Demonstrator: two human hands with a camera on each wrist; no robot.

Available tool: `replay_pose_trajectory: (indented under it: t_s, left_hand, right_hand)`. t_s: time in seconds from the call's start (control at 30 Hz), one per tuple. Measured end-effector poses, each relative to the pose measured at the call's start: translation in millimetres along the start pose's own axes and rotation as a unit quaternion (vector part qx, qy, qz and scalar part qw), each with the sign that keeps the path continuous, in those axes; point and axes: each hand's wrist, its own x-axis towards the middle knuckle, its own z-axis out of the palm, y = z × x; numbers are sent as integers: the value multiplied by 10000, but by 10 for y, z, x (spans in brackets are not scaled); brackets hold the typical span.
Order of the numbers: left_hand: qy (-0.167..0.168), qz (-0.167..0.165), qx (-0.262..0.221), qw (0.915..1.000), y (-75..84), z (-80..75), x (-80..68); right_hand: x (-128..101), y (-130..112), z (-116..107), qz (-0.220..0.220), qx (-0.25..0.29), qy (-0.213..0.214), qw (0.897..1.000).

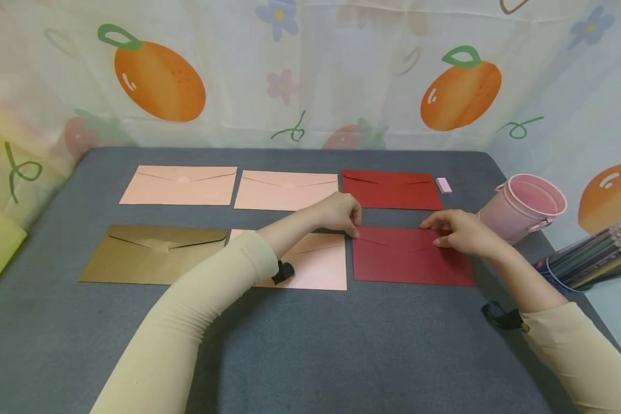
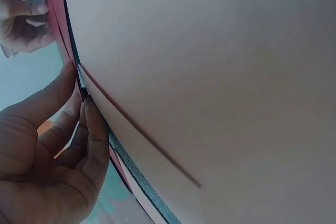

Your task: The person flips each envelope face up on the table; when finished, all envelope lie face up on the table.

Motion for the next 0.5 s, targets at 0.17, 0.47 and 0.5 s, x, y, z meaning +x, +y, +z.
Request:
replay_pose_trajectory:
  t_s: [0.17,0.47,0.5]
  left_hand:
    - [-60,-15,173,9998,8,5,-2]
    - [-158,8,595,9981,41,-11,-35]
    - [-99,6,638,9979,50,-30,-56]
  right_hand:
    - [20,-5,24,-6,-266,126,9996]
    - [0,-49,46,146,-306,247,9991]
    - [-9,-63,49,152,-286,317,9990]
